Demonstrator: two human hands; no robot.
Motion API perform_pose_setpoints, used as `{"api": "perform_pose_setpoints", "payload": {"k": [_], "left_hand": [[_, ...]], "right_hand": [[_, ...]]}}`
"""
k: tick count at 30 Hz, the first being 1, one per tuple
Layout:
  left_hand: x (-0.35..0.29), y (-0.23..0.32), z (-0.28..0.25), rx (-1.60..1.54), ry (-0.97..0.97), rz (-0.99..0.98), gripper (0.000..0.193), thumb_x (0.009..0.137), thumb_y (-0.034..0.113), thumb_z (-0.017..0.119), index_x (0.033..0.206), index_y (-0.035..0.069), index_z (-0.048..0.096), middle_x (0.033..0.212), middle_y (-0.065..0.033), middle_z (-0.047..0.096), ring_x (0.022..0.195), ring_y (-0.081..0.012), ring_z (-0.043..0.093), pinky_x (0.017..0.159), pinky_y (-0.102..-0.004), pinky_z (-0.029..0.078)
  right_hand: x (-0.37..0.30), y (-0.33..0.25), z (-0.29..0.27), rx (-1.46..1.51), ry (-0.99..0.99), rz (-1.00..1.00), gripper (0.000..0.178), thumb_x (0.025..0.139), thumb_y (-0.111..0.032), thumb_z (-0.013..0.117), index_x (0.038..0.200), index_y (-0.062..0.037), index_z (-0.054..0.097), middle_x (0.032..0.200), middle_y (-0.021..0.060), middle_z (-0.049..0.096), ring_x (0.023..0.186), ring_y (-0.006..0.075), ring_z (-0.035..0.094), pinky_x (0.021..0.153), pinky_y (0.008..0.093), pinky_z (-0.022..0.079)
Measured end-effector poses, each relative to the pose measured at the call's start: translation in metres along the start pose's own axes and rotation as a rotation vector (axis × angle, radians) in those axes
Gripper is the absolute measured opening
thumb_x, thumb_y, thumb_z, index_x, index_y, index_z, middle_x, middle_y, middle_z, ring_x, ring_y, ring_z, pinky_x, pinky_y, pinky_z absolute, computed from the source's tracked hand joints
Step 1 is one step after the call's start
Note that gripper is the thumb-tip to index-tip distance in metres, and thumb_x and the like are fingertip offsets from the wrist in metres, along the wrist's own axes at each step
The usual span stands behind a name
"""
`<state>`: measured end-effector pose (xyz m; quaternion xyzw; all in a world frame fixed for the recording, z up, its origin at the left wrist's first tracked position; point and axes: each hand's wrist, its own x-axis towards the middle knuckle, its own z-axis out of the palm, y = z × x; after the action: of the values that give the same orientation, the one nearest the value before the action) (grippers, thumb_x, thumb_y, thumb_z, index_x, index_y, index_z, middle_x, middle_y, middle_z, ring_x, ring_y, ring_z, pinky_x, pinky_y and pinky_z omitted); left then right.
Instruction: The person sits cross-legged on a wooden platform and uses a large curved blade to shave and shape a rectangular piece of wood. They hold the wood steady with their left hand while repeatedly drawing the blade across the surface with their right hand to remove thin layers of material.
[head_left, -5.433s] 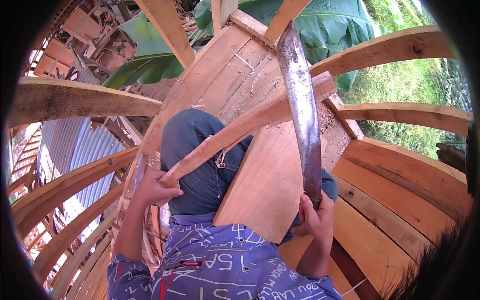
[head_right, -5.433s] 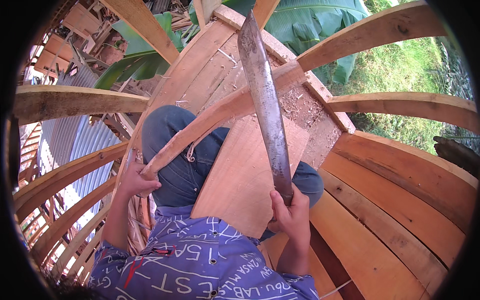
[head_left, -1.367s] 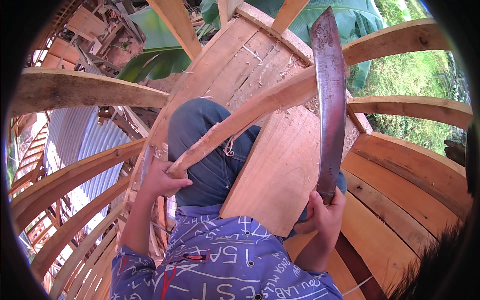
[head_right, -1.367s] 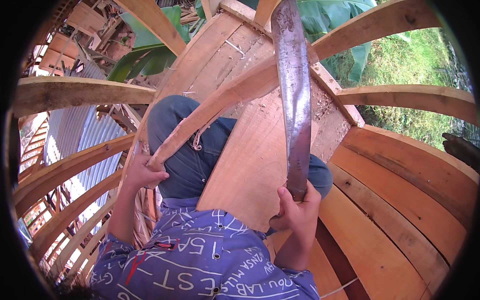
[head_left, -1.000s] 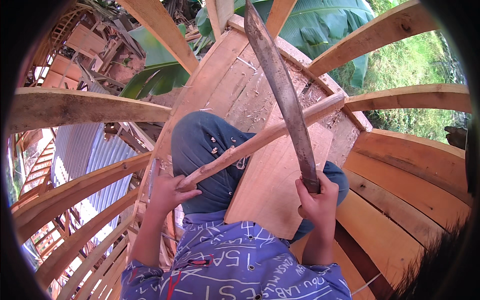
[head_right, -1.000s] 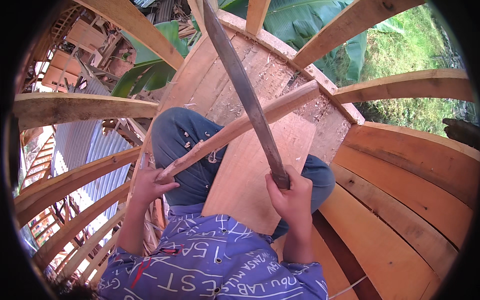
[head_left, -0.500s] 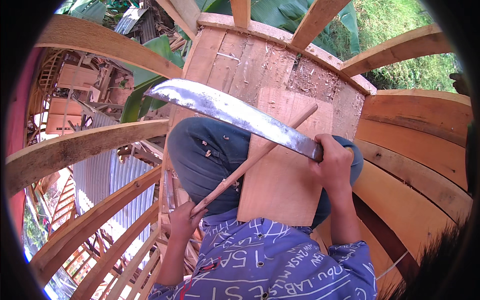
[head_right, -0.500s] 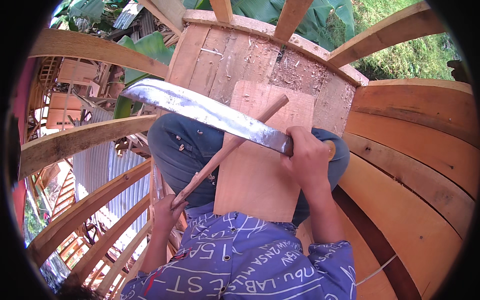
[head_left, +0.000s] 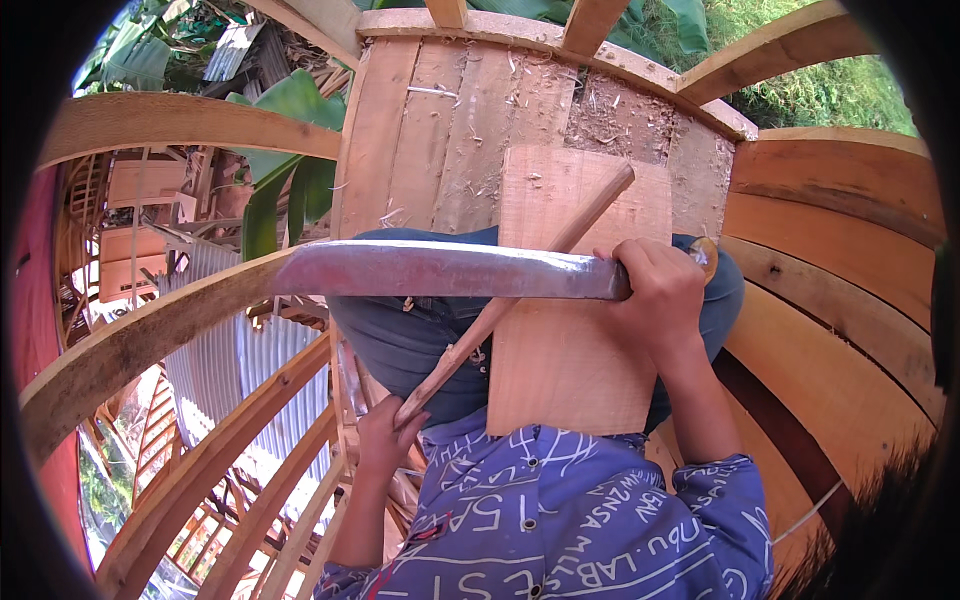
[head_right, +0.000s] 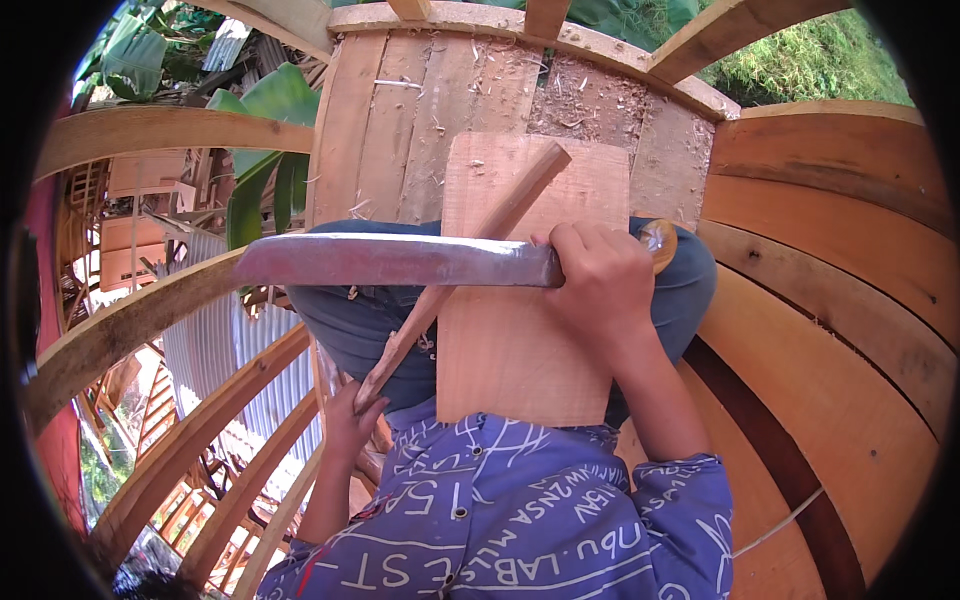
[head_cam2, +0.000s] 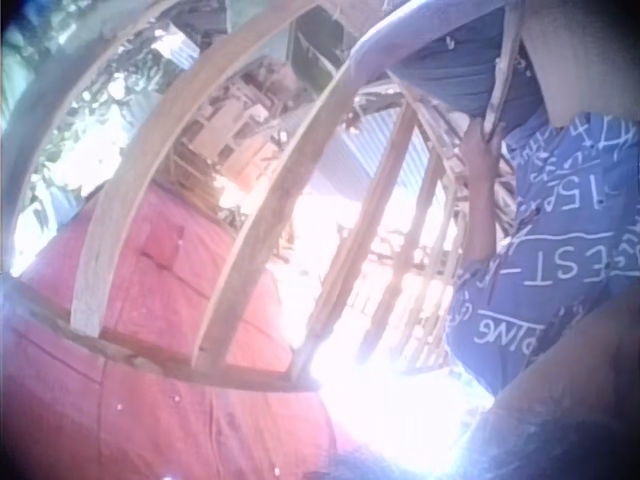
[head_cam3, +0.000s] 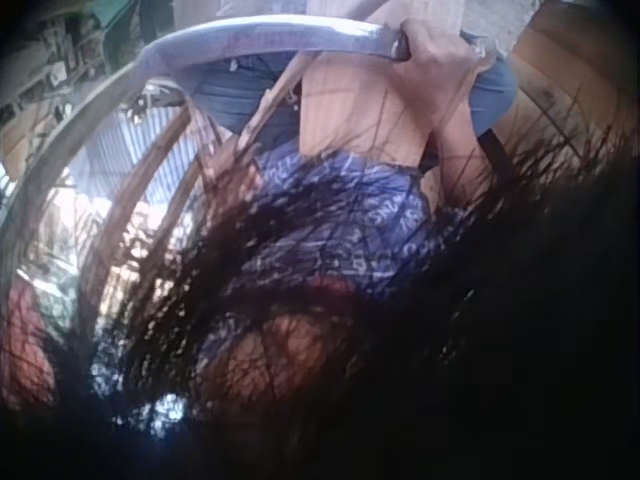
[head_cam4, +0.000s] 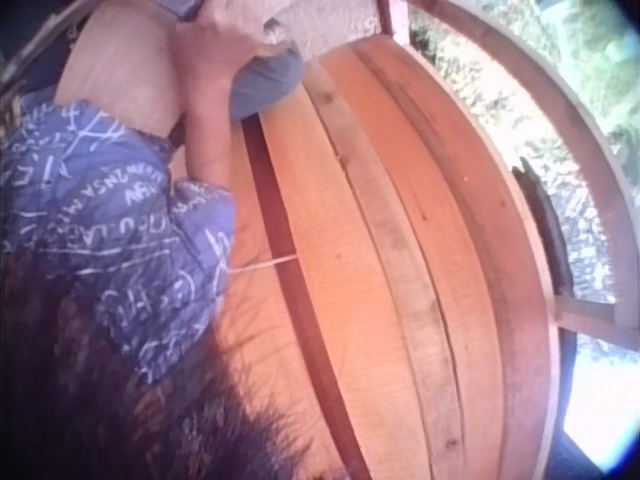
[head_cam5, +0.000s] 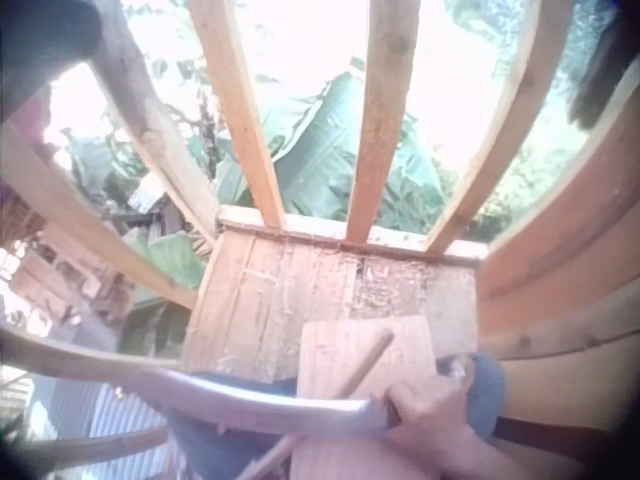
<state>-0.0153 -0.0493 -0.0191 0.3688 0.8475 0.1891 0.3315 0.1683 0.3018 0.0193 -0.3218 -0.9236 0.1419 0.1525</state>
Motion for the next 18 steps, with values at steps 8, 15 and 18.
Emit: {"api": "perform_pose_setpoints", "payload": {"k": [8, 15, 18], "left_hand": [[0.002, -0.003, 0.001, -0.044, -0.033, 0.0, 0.035, 0.073, 0.025, 0.081, 0.075, 0.001, 0.055, 0.066, -0.0154, 0.053, 0.061, -0.0366, 0.055, 0.054, -0.0389, 0.043], [0.003, -0.003, -0.001, -0.02, -0.046, -0.016, 0.034, 0.072, 0.024, 0.082, 0.077, 0.001, 0.057, 0.065, -0.0154, 0.053, 0.06, -0.0357, 0.056, 0.055, -0.0378, 0.044], [0.004, 0.0, 0.0, -0.07, -0.052, -0.063, 0.033, 0.073, 0.023, 0.082, 0.076, 0.001, 0.056, 0.065, -0.0157, 0.054, 0.059, -0.035, 0.056, 0.054, -0.037, 0.044]], "right_hand": [[-0.001, 0.063, -0.028, -0.271, 0.124, 0.275, 0.016, 0.076, -0.018, 0.071, 0.071, -0.0083, 0.058, 0.064, 0.0106, 0.059, 0.06, 0.0314, 0.06, 0.054, 0.0405, 0.044], [-0.006, 0.057, -0.034, -0.145, 0.118, 0.355, 0.013, 0.074, -0.015, 0.069, 0.073, -0.0073, 0.059, 0.066, 0.0124, 0.059, 0.062, 0.0338, 0.06, 0.054, 0.0407, 0.046], [-0.007, 0.016, -0.016, 0.005, 0.043, 0.144, 0.014, 0.074, -0.013, 0.07, 0.069, -0.0072, 0.057, 0.064, 0.0103, 0.058, 0.059, 0.0302, 0.06, 0.053, 0.0402, 0.044]]}}
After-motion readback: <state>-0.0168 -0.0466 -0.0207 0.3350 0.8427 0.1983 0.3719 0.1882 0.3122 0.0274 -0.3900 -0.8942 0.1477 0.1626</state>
